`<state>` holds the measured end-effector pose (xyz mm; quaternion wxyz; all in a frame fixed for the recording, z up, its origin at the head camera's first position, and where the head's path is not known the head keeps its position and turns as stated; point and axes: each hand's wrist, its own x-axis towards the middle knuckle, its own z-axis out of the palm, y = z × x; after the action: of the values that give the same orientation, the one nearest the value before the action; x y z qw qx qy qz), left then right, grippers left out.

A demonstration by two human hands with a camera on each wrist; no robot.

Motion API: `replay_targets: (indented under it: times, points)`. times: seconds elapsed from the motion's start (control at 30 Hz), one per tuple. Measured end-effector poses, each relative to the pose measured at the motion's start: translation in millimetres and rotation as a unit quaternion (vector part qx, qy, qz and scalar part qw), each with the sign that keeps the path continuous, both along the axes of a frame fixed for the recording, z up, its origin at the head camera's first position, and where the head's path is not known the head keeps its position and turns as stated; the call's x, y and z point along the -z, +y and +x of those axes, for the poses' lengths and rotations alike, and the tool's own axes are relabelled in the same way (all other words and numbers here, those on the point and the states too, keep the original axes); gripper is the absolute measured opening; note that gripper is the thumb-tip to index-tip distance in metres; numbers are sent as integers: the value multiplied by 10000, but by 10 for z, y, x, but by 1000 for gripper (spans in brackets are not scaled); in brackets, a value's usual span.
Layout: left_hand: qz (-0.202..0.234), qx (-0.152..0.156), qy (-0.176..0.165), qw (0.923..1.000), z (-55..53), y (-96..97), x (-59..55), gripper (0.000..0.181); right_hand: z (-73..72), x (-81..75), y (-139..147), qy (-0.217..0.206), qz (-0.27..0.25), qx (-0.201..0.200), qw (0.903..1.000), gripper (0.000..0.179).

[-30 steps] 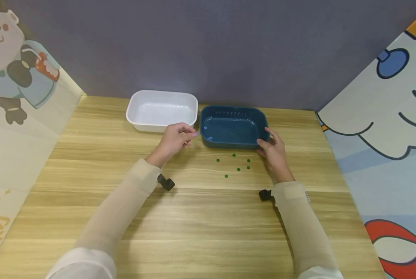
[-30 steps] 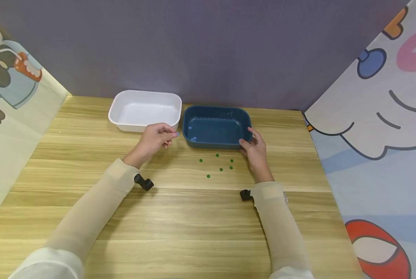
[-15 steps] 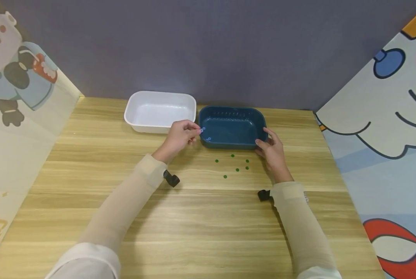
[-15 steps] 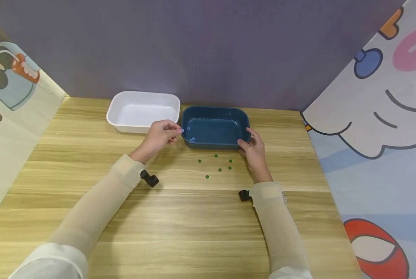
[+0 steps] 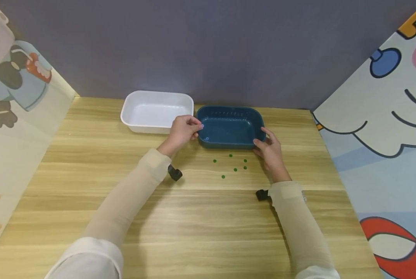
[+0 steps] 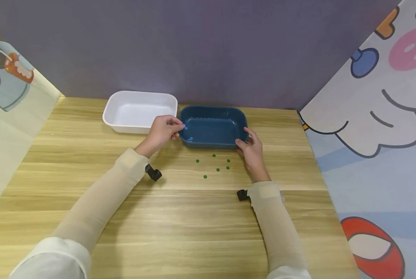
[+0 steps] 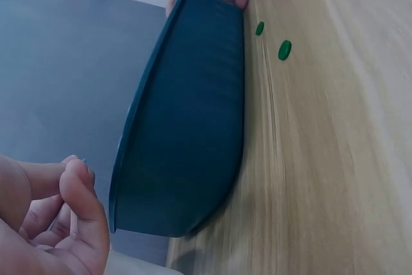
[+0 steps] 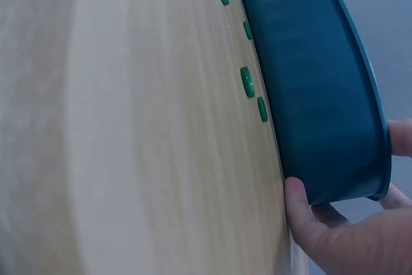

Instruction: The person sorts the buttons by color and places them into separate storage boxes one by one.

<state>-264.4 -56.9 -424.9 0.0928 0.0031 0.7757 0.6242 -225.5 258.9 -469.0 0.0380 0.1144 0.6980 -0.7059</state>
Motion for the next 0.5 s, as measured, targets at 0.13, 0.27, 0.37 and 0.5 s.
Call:
replay_targets:
  times: [0.13, 0.27, 0.37, 0.5]
  points:
    - [-63, 42, -48, 10000, -14, 5, 4, 10, 10, 12, -1, 4, 15, -20, 10000, 67]
    - [-68, 74, -3, 9999, -28, 7, 14, 15, 17, 4, -4, 76, 5, -66, 9999, 67]
    - [-75, 94, 1, 9999, -35, 5, 24, 17, 16, 4, 0, 103, -6, -77, 9999, 67]
    - [-162, 97, 23, 9998, -35, -7, 29, 15, 9, 9, 3, 98, -5, -52, 9999, 67]
